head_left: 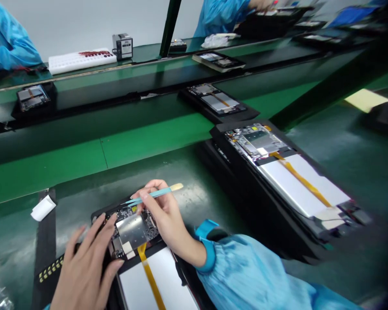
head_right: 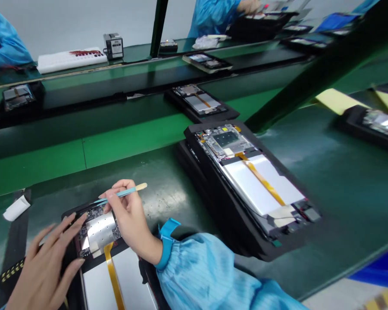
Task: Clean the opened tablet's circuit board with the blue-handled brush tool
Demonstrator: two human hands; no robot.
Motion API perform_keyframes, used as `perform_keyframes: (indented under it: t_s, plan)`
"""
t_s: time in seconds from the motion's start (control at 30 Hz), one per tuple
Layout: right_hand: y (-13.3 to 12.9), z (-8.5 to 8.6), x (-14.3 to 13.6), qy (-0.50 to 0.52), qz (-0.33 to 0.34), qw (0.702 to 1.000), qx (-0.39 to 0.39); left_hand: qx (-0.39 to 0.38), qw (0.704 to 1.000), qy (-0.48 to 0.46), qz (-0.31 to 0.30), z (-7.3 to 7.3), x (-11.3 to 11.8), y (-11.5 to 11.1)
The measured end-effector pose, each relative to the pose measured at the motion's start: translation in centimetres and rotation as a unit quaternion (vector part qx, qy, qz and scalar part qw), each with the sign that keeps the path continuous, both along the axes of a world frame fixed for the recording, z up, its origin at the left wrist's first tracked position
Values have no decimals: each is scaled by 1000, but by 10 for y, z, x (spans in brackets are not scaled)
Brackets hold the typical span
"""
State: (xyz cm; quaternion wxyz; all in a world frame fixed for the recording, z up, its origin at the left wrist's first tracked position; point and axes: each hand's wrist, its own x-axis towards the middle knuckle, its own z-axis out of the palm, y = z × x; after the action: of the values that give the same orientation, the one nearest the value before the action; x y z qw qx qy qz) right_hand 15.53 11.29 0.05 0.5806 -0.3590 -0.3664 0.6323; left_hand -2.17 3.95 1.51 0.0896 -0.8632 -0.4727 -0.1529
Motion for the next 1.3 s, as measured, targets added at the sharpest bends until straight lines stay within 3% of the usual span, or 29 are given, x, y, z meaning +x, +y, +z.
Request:
perform_keyframes:
  t_s: [0.13, 0.23, 0.3, 0.43, 0.53, 0.77, 0.93, 1.3]
  plan:
    - [0, -2, 3, 52, 32, 997, -40, 5, 988, -126, 93, 9, -12, 5]
    - [-1, -1, 3, 9, 113, 992, -49, -22, 991, -115, 65, 8, -18, 14]
    - [0, 3, 2, -79, 177, 980, -35, -38, 990, -121, 59, 6, -20, 21]
    - [4, 19, -7, -326, 238, 913, 60, -57, 988, -142, 31, 6, -21, 32]
    - [9, 27, -18, -421, 268, 861, 95, -53, 985, -159, 38, 3, -20, 33]
    - [13, 28, -30, -516, 276, 803, 113, -48, 979, -184, 79, -11, -19, 25]
    - [12, 27, -33, -593, 264, 749, 136, -28, 980, -184, 68, -10, -18, 24]
    - [10, 32, -32, -630, 276, 710, 151, -68, 960, -247, 112, -7, -12, 22]
